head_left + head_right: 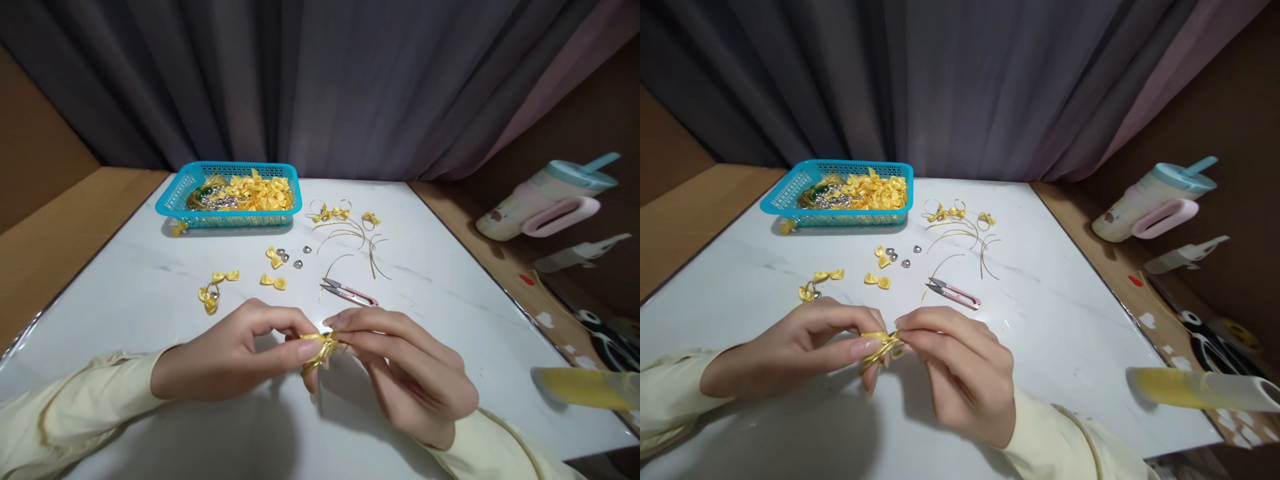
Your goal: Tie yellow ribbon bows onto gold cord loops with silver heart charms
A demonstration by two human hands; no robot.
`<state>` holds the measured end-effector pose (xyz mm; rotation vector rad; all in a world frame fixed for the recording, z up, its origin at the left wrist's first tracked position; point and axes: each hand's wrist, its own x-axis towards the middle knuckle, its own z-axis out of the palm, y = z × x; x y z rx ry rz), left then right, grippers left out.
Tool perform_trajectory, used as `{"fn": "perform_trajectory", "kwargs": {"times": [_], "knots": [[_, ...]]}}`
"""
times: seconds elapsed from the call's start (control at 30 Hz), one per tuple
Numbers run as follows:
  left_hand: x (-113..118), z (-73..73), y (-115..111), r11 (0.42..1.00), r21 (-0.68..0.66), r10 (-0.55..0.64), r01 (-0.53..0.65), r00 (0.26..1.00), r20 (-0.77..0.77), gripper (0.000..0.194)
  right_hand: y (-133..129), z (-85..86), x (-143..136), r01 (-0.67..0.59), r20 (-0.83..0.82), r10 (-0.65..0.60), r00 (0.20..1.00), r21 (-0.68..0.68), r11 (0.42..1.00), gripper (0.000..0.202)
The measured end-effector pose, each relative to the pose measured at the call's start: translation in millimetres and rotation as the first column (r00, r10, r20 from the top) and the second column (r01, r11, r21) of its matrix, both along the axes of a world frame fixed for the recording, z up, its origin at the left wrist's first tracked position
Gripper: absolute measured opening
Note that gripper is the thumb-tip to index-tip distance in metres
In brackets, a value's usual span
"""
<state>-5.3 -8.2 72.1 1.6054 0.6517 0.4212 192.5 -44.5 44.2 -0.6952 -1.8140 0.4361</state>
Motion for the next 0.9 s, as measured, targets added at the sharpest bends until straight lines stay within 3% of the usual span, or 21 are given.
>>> {"fn": "perform_trajectory", "kwargs": {"times": [0.13,0.27,0.43,0.5,0.57,0.67,0.73,0.8,0.9], "knots": [[0,0.7,0,1.0,-0.027,-0.001,0.001,1.0,0.002,0.021,-2,-3.5,-1,0.022,0.037,-0.024,0.999,0.061,0.998,0.037],[1,4.3,0,1.0,-0.017,0.009,-0.01,0.998,-0.056,0.024,-3,-5.6,-3,0.085,0.028,-0.086,0.996,0.028,0.996,0.036],[2,-2.1,-10,0.975,0.123,0.198,-0.187,0.976,-0.09,0.013,-3,-5.0,-4,0.132,0.02,-0.131,0.991,-0.016,0.991,0.035],[2,-8.4,-15,0.932,0.249,0.291,-0.264,0.954,-0.075,0.035,-3,-4.3,-4,0.135,0.023,-0.135,0.991,-0.017,0.991,0.035],[2,-14.3,-18,0.846,0.446,0.34,-0.292,0.94,-0.03,0.046,-3,-3.4,-5,0.127,0.019,-0.127,0.992,-0.018,0.992,0.034],[3,-19.1,-19,0.647,0.72,0.329,-0.252,0.944,0.034,0.031,-3,-2.8,-6,0.105,0.005,-0.105,0.994,-0.034,0.994,0.034],[5,-19.7,-18,0.549,0.811,0.305,-0.203,0.952,0.031,0.019,-2,-3.0,-7,0.088,-0.004,-0.089,0.996,-0.054,0.995,0.034],[6,-19.4,-17,0.511,0.843,0.299,-0.168,0.954,0.009,0.015,-2,-3.5,-7,0.07,-0.009,-0.07,0.997,-0.07,0.995,0.032],[6,-18.5,-17,0.515,0.837,0.327,-0.186,0.945,0.009,0.013,-1,-4.5,-6,0.055,-0.007,-0.056,0.998,-0.075,0.996,0.03]]}}
